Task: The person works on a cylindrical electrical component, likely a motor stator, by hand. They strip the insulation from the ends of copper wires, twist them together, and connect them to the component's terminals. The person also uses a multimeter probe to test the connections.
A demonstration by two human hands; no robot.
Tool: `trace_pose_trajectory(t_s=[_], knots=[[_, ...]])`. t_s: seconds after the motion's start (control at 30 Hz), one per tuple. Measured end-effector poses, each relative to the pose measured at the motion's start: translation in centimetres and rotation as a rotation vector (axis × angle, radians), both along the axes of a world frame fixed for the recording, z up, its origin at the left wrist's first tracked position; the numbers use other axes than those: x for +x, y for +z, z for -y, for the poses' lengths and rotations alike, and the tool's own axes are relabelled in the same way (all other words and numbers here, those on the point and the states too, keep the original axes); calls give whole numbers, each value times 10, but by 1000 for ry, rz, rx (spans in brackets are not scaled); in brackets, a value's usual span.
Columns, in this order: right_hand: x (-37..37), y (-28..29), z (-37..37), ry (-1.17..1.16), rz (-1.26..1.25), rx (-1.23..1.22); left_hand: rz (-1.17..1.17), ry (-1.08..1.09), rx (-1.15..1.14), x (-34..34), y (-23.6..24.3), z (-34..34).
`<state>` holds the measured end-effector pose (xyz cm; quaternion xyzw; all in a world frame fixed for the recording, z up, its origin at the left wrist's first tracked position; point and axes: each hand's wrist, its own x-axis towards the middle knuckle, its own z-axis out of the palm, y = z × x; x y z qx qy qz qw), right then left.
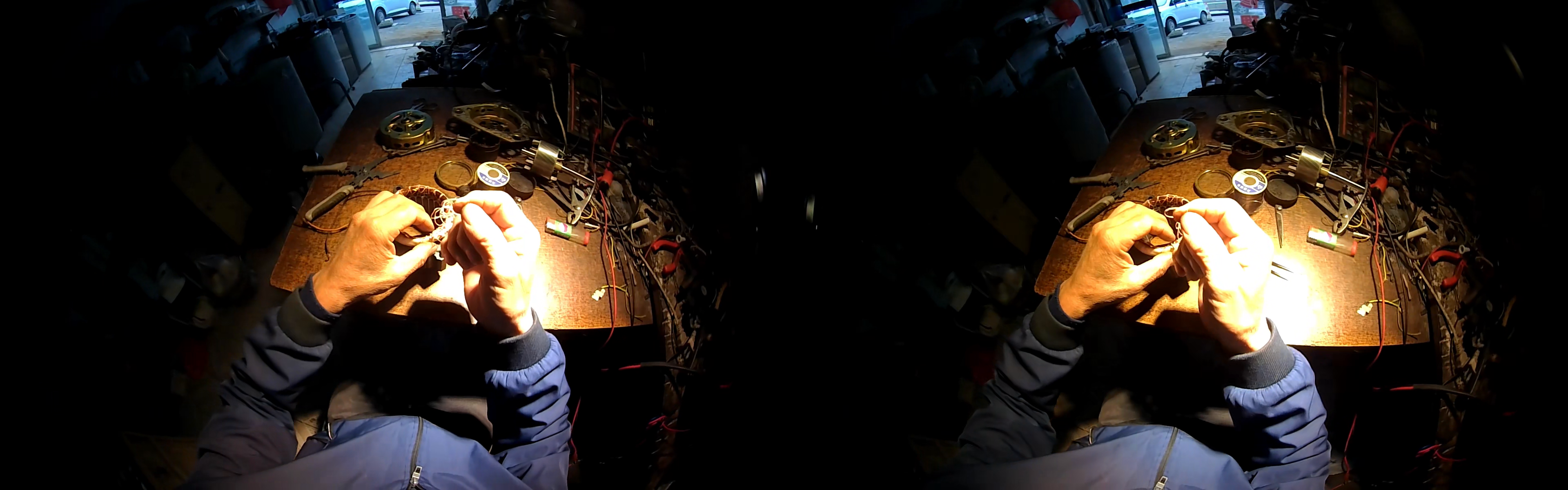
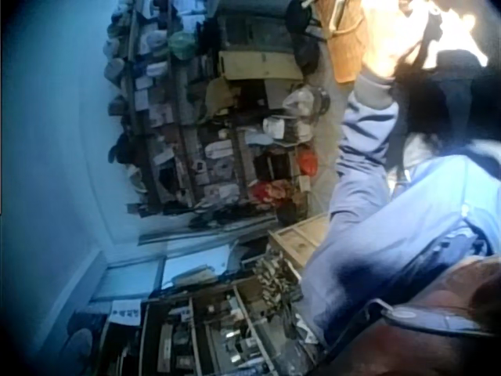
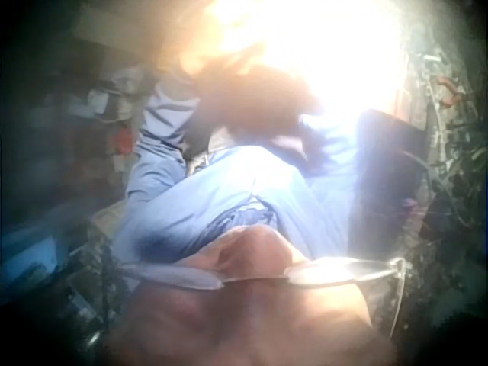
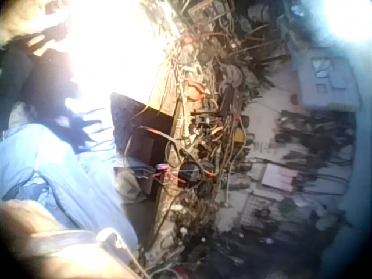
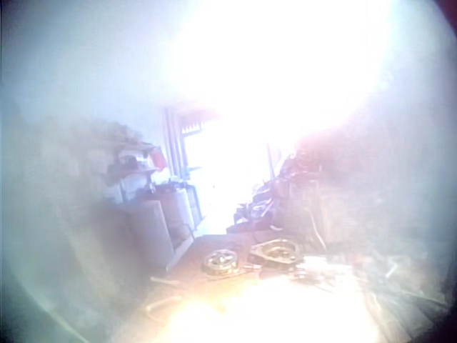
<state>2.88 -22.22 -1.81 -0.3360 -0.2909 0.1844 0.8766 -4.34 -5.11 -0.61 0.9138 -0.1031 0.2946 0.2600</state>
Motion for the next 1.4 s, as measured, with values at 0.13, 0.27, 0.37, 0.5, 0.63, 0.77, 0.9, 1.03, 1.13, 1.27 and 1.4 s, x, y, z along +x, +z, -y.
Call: trace_pose_trajectory(t_s=[0.13, 0.27, 0.37, 0.5, 0.63, 0.77, 0.9, 1.03, 1.13, 1.27, 1.4], knots=[[-6, -14, 7, -16, -24, 21, 48, -9, -33, 2, -3, 1], [-10, -29, 8, -27, -30, 114, 20, -11, 30, 1, 0, -2], [-16, -35, 7, -85, -24, 103, -10, -23, 20, 1, -3, -5], [-22, -50, 5, -145, -29, 36, 38, -41, 87, 0, -1, -7], [-28, -59, 1, -249, 42, -88, 13, -40, 40, 0, -4, -7], [-29, -64, -1, -268, 81, -105, 66, -57, 38, 1, -4, -6], [-45, -57, 4, -353, 190, -202, 80, -87, 8, 3, -8, -10], [-61, -27, -25, -646, 717, -143, 50, -85, -77, 0, -11, -11], [-65, -19, -49, -726, 868, -108, 139, -124, 12, 9, -20, -19], [-69, -18, -88, -842, 936, -83, 161, -91, -44, 6, -24, -20], [-64, -16, -95, -853, 976, -146, 211, -140, -102, 18, -33, -23]])
